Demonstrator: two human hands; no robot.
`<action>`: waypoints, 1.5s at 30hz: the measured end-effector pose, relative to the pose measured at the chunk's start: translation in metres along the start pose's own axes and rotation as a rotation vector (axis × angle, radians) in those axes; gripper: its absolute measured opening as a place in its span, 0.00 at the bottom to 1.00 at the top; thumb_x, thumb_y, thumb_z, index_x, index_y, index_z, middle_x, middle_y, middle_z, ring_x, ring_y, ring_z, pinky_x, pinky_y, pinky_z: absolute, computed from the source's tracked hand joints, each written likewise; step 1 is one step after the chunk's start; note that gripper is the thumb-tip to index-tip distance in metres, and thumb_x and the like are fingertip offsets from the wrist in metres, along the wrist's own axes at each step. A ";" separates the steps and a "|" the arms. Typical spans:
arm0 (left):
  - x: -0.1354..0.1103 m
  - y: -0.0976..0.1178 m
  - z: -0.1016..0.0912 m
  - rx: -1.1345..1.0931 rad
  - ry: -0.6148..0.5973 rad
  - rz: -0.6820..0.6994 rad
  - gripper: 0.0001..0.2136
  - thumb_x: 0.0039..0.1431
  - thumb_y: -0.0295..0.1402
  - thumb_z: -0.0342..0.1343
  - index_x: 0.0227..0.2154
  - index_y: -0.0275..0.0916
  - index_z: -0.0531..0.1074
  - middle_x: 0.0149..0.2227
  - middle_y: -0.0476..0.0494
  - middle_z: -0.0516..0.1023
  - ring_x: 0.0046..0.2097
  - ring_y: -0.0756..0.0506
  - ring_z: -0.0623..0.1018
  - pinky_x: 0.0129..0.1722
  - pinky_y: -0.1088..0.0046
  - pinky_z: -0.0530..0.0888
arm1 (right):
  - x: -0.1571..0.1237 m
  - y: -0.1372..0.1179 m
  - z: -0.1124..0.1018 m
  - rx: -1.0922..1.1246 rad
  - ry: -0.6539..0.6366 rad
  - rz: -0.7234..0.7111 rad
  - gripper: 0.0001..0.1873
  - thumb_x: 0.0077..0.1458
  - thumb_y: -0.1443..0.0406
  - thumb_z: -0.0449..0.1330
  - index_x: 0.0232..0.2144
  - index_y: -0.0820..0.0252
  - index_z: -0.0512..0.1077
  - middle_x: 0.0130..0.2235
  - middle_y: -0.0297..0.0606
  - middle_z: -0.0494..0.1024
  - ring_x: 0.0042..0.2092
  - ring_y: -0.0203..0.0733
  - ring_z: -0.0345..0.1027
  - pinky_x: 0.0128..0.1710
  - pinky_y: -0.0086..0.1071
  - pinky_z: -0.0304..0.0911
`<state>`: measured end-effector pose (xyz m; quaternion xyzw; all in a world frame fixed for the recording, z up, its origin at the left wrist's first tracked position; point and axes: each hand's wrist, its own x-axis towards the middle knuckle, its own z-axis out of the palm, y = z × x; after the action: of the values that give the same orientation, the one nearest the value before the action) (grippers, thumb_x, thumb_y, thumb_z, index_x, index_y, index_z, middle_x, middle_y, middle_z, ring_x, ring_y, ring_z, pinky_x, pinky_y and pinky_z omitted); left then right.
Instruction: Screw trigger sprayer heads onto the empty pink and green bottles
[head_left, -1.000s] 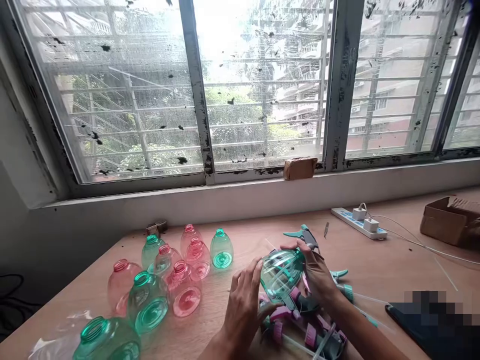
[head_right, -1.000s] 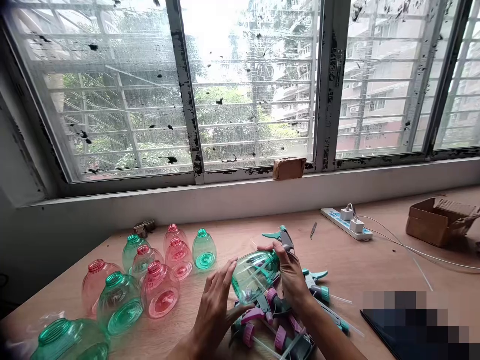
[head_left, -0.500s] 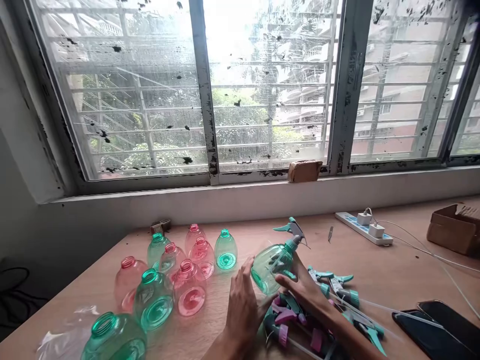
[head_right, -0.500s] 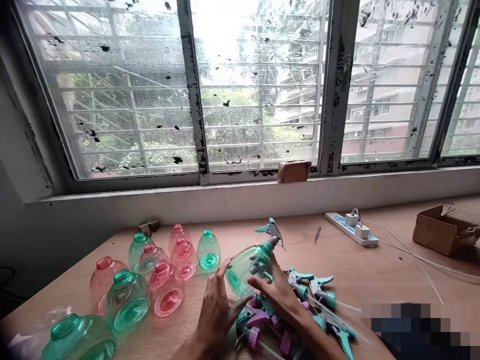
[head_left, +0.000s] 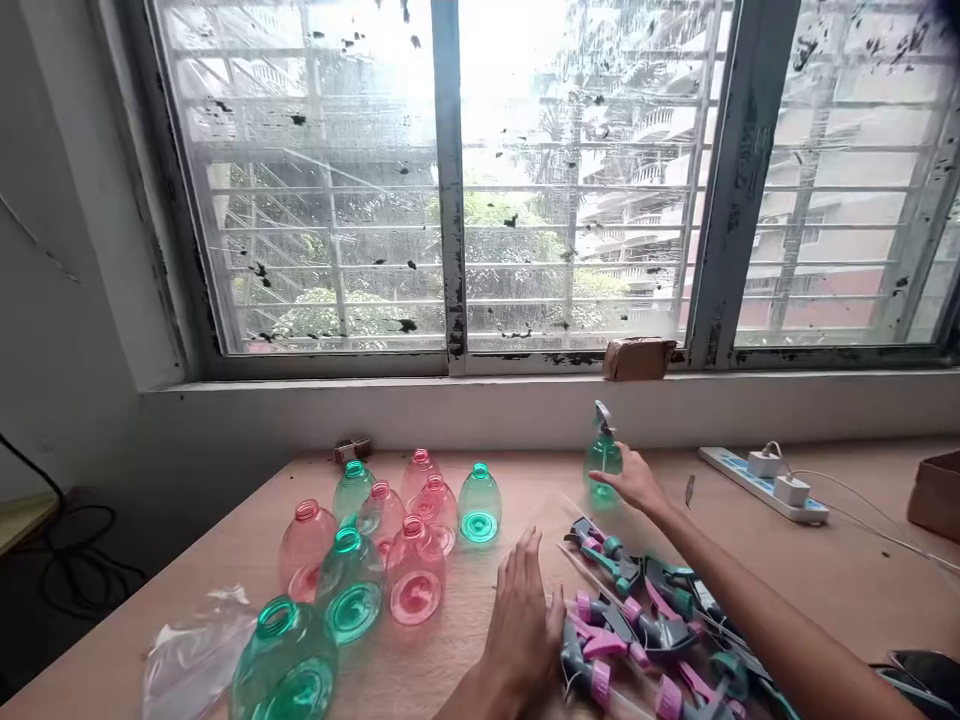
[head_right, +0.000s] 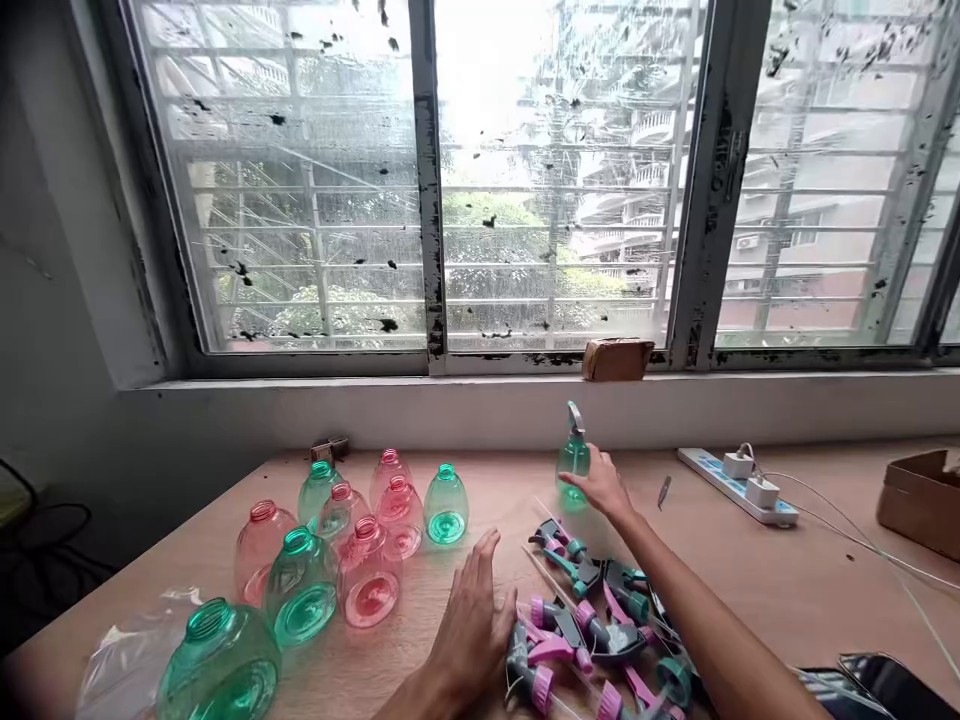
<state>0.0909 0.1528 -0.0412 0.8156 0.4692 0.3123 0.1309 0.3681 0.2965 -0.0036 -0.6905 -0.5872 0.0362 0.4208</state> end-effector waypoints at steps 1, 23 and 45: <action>0.000 -0.001 0.000 -0.005 -0.002 0.000 0.31 0.61 0.26 0.48 0.67 0.29 0.54 0.69 0.30 0.60 0.70 0.36 0.60 0.68 0.51 0.60 | 0.004 0.004 0.010 -0.026 -0.008 0.017 0.37 0.51 0.58 0.70 0.59 0.65 0.65 0.56 0.55 0.73 0.57 0.62 0.68 0.54 0.51 0.65; -0.001 0.000 0.004 -0.007 -0.038 0.122 0.17 0.61 0.28 0.51 0.52 0.41 0.70 0.62 0.37 0.69 0.61 0.35 0.70 0.62 0.50 0.68 | -0.011 -0.025 0.057 -0.216 -0.230 0.015 0.44 0.53 0.44 0.59 0.62 0.68 0.62 0.69 0.66 0.53 0.66 0.79 0.53 0.59 0.65 0.53; 0.061 -0.046 -0.003 0.162 0.636 0.041 0.32 0.62 0.29 0.58 0.66 0.39 0.51 0.67 0.26 0.59 0.68 0.28 0.60 0.61 0.40 0.65 | -0.116 0.008 -0.056 0.141 -0.633 -0.437 0.36 0.40 0.79 0.53 0.50 0.50 0.79 0.58 0.38 0.77 0.61 0.54 0.67 0.62 0.47 0.60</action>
<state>0.0801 0.2284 -0.0386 0.6942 0.4936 0.5154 -0.0939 0.3693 0.1696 -0.0244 -0.4733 -0.8173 0.1970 0.2631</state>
